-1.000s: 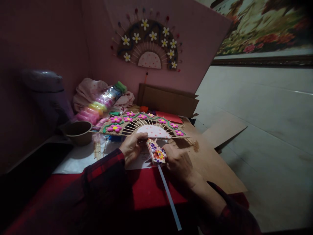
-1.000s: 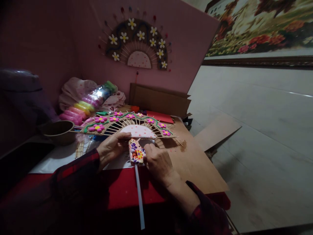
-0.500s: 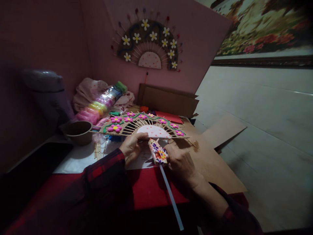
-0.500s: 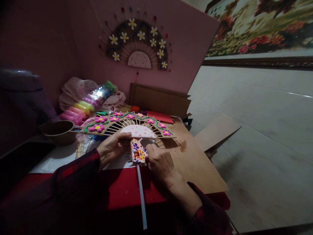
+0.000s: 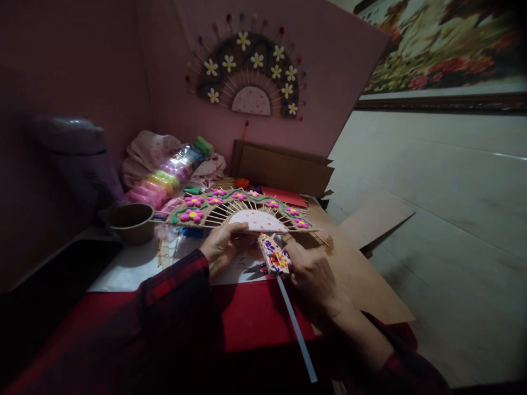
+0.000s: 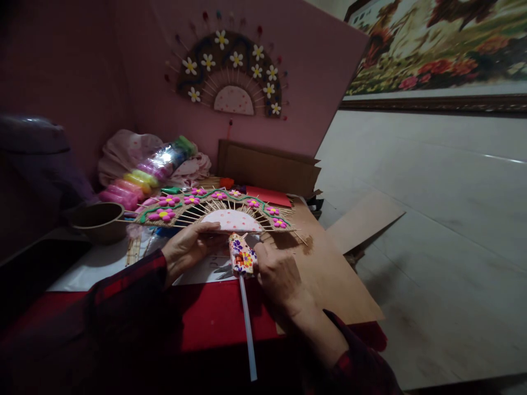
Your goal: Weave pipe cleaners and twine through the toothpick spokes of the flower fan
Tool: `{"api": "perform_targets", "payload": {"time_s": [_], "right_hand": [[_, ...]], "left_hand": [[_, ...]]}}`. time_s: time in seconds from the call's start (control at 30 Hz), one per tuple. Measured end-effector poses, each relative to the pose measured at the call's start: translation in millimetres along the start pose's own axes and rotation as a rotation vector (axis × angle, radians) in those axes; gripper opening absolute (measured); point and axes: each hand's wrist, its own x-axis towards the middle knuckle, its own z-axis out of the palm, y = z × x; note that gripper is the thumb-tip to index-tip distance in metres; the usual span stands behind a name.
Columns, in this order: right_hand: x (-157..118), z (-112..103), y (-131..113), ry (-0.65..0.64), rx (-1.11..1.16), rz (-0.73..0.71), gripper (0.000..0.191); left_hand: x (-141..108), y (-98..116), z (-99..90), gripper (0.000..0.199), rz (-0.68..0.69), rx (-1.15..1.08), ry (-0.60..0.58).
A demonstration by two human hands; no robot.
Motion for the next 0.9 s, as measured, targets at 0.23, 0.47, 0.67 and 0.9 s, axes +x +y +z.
{"api": "perform_targets", "payload": {"time_s": [0.23,0.47,0.67,0.9], "right_hand": [[-5,2,4,0.007,-0.029,0.015,0.015],[-8,3,12,0.010,-0.010,0.016,0.020],[-10,0,13,0.037,-0.033,0.014,0.019],[-12,1,14,-0.003,-0.036,0.037,0.017]], "left_hand": [[-1,1,-0.4,0.019,-0.009,0.011,-0.003],[0,1,-0.8,0.019,-0.013,0.013,0.032],[-1,2,0.5,0.019,-0.002,0.001,0.039],[0,2,0.9,0.020,-0.017,0.003,0.047]]}}
